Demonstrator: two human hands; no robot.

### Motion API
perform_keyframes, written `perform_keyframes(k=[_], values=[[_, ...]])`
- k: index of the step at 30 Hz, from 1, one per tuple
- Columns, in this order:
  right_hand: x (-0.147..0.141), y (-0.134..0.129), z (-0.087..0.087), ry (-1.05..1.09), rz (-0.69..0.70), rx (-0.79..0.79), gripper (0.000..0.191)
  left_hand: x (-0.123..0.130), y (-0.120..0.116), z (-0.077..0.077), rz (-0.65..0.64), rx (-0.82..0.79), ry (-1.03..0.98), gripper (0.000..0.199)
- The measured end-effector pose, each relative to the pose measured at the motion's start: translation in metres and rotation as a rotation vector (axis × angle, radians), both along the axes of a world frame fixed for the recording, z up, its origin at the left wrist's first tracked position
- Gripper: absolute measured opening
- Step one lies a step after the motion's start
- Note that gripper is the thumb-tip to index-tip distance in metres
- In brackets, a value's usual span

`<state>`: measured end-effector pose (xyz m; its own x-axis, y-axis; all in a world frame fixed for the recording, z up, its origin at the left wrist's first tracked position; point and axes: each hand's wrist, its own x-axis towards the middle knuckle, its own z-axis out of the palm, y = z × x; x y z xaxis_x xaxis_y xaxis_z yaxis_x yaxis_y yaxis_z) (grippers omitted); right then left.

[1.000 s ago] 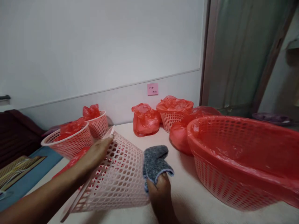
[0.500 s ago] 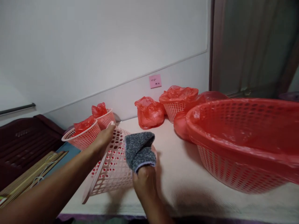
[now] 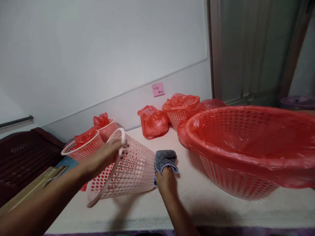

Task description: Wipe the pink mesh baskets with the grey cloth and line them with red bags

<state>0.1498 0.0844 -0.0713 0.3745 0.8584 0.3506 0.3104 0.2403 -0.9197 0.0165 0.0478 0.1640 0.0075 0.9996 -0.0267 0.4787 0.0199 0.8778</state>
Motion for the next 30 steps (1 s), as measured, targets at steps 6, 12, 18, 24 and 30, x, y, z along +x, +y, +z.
perform_keyframes(k=[6,12,18,24,30], values=[[0.002,-0.001,0.014,-0.044,0.037,-0.036,0.034,-0.06,-0.075,-0.083,-0.165,0.031,0.515,0.035],[-0.021,-0.045,0.057,0.006,0.287,0.244,0.05,-0.039,-0.075,-0.106,-0.119,0.127,0.405,0.039],[-0.022,-0.046,0.062,-0.004,0.327,0.347,0.048,-0.01,-0.061,-0.087,0.031,0.14,0.136,0.035],[0.004,0.006,0.011,-0.081,0.079,0.041,0.039,-0.002,-0.034,-0.075,0.227,-0.012,-0.01,0.05],[-0.028,-0.044,0.024,-0.115,0.189,0.149,0.047,0.02,-0.019,-0.052,0.27,-0.034,-0.04,0.031]])
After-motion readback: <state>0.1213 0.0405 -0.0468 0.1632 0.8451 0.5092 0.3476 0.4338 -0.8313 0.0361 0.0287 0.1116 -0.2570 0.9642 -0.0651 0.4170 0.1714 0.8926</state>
